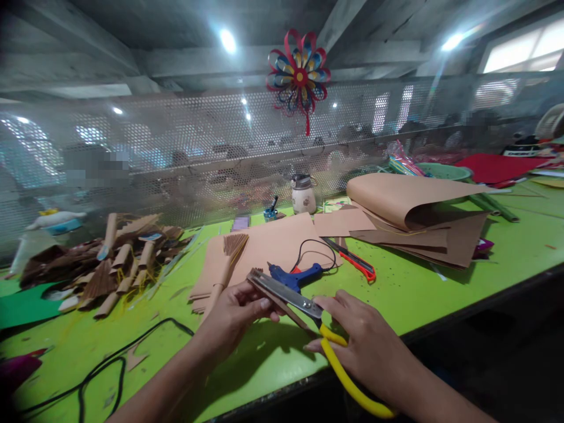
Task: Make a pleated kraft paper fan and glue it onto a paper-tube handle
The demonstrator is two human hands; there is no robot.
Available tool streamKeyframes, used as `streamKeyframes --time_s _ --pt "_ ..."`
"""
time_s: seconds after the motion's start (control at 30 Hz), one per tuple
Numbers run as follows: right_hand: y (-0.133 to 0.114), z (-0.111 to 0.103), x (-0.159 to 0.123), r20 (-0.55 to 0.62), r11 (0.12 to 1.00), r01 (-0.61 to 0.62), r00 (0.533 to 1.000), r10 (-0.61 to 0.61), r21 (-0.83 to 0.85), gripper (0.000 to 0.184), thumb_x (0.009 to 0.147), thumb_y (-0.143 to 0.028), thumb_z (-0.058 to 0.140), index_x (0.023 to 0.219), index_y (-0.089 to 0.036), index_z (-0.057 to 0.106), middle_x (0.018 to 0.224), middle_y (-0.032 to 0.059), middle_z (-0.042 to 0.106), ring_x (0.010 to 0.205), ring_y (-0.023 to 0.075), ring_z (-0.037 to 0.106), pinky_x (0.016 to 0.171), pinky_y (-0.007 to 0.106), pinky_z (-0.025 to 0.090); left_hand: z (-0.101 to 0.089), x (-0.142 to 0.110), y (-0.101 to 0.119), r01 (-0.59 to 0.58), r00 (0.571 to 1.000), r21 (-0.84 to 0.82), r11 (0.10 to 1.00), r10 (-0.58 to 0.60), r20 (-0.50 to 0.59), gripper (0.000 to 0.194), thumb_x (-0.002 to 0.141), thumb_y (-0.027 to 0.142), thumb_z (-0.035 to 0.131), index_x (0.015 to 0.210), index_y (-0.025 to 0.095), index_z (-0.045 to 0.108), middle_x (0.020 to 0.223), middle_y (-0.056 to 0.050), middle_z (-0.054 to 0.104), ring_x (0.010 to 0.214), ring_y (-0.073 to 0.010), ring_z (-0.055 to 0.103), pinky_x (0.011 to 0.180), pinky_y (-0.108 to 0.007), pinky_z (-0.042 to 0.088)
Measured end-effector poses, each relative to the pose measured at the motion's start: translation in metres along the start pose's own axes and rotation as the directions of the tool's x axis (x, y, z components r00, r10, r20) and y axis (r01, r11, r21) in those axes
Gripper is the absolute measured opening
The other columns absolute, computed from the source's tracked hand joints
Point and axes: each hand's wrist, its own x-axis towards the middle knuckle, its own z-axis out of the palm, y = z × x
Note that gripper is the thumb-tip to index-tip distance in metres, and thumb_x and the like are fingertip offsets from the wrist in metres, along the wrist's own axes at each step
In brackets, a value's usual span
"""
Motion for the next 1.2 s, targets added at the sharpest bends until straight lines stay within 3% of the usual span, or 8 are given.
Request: streamKeyframes --time_s 0.13,0.3,0.57,1.2 --pt "-0.0002 -0.0018 0.0006 0.005 1.000 -0.025 1.000 0.025 0.013 0.046 0.076 -0.032 0.070 0.118 -0.024 0.053 0.102 0.0076 0.060 0.096 0.0235 0.059 0.082 0.035 0.051 0.0020 0.0000 0.0006 0.015 1.000 0.022 1.000 -0.014 -0.015 0.011 0.073 0.013 0.067 0.083 0.011 0.070 0.078 -0.009 0.072 0.072 -0.0181 0.066 0.069 -0.030 0.053" --pt "-0.0014 -0.0019 0.0005 0.004 0.999 -0.016 1.000 0.016 -0.028 0.047 0.076 -0.033 0.069 0.119 -0.025 0.053 0.100 0.0080 0.061 0.091 0.0239 0.061 0.078 0.035 0.052 0.0026 0.0000 -0.0025 0.003 1.000 0.062 0.998 -0.005 0.023 0.011 0.076 0.014 0.065 0.085 0.011 0.070 0.082 -0.010 0.072 0.074 -0.0186 0.066 0.070 -0.032 0.053" --pt "-0.0027 -0.0040 -0.0005 0.033 1.000 0.008 0.999 -0.007 -0.019 0.041 0.081 -0.032 0.063 0.120 -0.024 0.053 0.094 0.0070 0.059 0.084 0.0223 0.059 0.074 0.036 0.051 0.0026 0.0010 -0.0001 0.006 0.994 0.079 0.997 0.003 -0.107 0.010 0.073 0.013 0.067 0.082 0.011 0.069 0.076 -0.007 0.070 0.070 -0.0176 0.065 0.070 -0.031 0.053" --pt "0.0046 0.0056 -0.0014 -0.005 0.999 0.037 0.999 -0.037 -0.025 0.047 0.080 -0.031 0.066 0.123 -0.023 0.050 0.093 0.0068 0.057 0.084 0.0219 0.058 0.075 0.036 0.050 -0.0024 0.0027 -0.0061 0.014 0.999 0.046 0.999 -0.012 -0.038 0.013 0.075 0.014 0.068 0.087 0.009 0.069 0.081 -0.009 0.072 0.074 -0.0183 0.067 0.070 -0.030 0.054"
